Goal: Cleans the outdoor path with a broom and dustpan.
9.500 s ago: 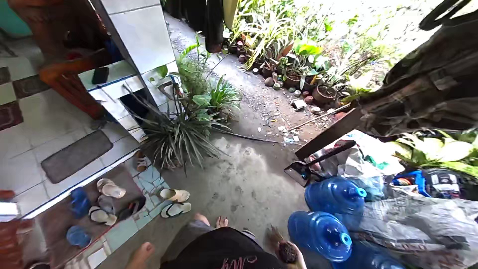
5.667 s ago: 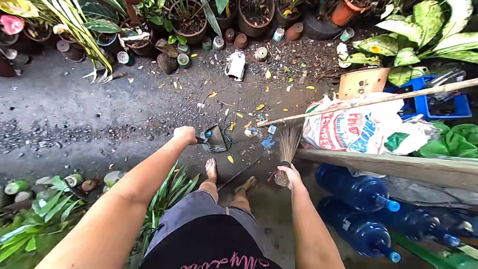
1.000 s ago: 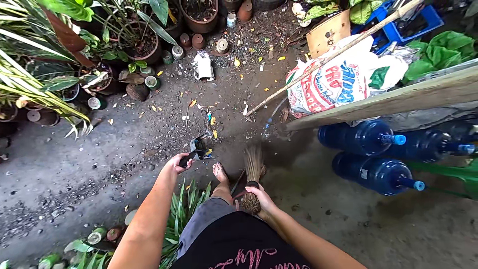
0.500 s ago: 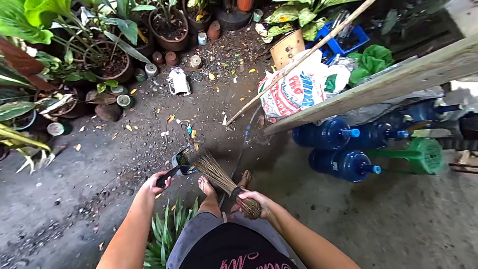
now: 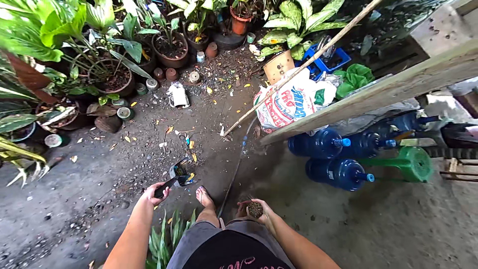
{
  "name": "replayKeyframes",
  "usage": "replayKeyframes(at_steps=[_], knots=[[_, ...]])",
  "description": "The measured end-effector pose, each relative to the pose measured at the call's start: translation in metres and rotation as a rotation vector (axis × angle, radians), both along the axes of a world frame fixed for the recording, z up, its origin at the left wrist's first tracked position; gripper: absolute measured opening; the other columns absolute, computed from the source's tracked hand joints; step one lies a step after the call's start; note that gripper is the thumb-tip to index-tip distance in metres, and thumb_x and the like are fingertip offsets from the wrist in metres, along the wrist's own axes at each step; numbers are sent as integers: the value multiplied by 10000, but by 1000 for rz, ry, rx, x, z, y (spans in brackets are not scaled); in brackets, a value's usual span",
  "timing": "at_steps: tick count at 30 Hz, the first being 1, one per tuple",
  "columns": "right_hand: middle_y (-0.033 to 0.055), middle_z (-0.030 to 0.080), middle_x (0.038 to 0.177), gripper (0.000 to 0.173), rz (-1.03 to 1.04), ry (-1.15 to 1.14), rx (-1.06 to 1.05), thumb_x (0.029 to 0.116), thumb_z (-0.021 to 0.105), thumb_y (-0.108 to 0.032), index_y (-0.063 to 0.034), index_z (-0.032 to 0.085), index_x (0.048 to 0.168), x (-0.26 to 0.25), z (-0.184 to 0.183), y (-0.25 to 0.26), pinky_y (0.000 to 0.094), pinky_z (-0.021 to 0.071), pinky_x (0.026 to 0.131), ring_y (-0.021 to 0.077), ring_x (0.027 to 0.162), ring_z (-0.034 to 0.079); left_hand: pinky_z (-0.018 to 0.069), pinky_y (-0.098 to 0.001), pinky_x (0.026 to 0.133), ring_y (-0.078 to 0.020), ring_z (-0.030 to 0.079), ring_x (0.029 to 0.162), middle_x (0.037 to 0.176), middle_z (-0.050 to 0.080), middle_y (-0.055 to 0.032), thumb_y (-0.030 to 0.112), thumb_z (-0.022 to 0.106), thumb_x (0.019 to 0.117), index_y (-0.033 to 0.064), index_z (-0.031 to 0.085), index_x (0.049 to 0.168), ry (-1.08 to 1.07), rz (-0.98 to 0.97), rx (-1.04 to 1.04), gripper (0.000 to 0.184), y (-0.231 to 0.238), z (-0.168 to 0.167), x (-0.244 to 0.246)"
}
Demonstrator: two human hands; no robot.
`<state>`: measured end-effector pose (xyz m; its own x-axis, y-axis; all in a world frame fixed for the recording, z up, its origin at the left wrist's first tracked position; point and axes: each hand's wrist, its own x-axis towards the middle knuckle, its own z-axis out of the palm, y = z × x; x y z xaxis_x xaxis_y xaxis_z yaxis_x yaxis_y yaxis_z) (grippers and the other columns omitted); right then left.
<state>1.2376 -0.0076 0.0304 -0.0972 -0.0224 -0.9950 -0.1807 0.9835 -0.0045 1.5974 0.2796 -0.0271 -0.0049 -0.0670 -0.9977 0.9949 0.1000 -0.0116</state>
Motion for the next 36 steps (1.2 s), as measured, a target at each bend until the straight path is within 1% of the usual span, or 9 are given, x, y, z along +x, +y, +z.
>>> replayKeyframes(at_steps=[4,9,12,15,18,21,26,30,36], knots=[[109,639,863,222,117,-165,113,1026,531,-264,-57,567,1097,26,34,16,344,596,662,201,721,663,464,-187,397,-108,565,485,716,572,-86,209,451,1024,66,501,1009,6,-59,-19,153,-6,-1,5],[101,676,845,305,317,-402,196,1047,452,-306,-50,616,1032,23,88,12,316,593,656,187,717,677,480,-193,418,-114,568,498,729,571,-88,213,448,1028,67,497,1034,-13,-83,-16,155,-7,2,9],[121,683,905,361,497,-461,151,1009,491,-270,-112,500,1333,25,109,8,341,596,649,209,737,689,489,-212,429,-119,555,491,709,559,-76,202,476,1023,69,500,1038,-45,-51,-7,136,1,11,5],[156,661,1022,793,744,-420,12,910,637,-203,-178,243,1599,45,114,7,395,595,692,243,805,685,470,-205,413,-110,533,466,678,540,-65,206,470,1021,76,496,1014,-49,26,-40,132,7,16,3],[210,568,1380,1011,1098,-352,-202,808,757,-162,-151,178,1636,70,99,6,454,555,938,279,1135,644,466,-208,416,-114,527,465,680,538,-69,200,471,1020,75,500,1013,-56,96,-60,129,17,19,-5],[251,484,1494,1044,1313,-292,-378,825,792,-114,-119,146,1645,98,80,-4,498,480,1077,330,1310,560,472,-211,417,-118,529,461,667,534,-68,186,459,1016,79,489,1001,-70,182,-74,113,24,23,-14],[245,413,1562,1011,1448,-219,-485,859,785,-97,-108,151,1646,164,62,-42,525,400,1141,349,1410,459,460,-204,400,-111,505,426,606,503,-52,182,443,1013,74,486,942,-71,415,-122,136,31,27,-29],[245,442,1538,944,1495,-238,-518,868,776,-100,-90,219,1630,218,44,-75,526,406,1129,346,1392,473,463,-205,408,-117,510,439,621,507,-62,179,439,1014,68,487,947,-52,572,-124,138,27,30,-40],[262,413,1561,1019,1762,-168,-484,847,804,-149,-85,169,1641,300,-21,-81,572,352,1169,387,1444,416,467,-220,416,-129,502,444,624,497,-64,176,428,1022,71,472,941,-73,718,-79,140,1,24,-38]])
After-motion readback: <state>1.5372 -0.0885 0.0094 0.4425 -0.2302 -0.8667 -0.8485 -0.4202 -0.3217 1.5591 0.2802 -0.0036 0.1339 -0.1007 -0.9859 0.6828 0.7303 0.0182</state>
